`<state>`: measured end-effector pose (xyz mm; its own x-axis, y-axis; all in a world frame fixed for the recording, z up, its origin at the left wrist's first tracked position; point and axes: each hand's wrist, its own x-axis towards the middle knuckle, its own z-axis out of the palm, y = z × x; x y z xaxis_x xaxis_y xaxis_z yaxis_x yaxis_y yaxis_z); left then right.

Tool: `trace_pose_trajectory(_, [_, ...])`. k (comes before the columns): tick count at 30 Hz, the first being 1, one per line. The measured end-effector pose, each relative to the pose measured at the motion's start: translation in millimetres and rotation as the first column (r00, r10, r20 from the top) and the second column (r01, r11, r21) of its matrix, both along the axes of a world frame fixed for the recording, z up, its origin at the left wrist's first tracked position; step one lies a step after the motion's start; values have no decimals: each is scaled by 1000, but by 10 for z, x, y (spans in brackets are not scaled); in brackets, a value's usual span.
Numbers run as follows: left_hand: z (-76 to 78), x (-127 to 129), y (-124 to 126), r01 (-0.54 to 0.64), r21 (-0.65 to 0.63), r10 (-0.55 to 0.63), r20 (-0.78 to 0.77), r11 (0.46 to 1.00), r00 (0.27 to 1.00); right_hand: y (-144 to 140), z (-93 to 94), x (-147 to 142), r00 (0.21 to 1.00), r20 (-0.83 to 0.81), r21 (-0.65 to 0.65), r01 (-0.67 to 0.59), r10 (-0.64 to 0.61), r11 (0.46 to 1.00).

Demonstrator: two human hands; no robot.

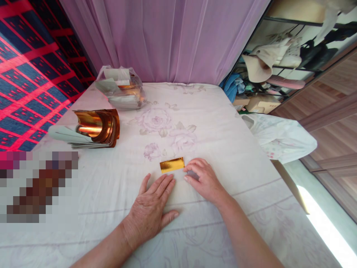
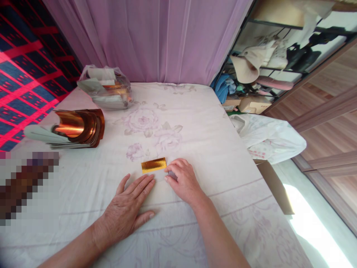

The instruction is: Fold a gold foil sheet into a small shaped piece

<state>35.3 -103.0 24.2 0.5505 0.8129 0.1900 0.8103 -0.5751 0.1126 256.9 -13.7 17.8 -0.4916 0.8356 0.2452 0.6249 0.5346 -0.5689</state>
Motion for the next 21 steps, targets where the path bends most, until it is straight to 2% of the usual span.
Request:
trace_pose_trajectory(7, [13,-10,2,6,18,-6,-12,1000,1000,35,12,49,997,-24,-18,-76,75,997])
trace_pose_trajectory(13, [21,11,44,-16,-18,16,7,1000,1000,-9,5,-11,1000,3,24,-22,22,999])
trace_pose_trajectory(21, [80,152,108,-111,-36,111,11,993,994,-18,-26,-29,999,43,55,0,-3,998])
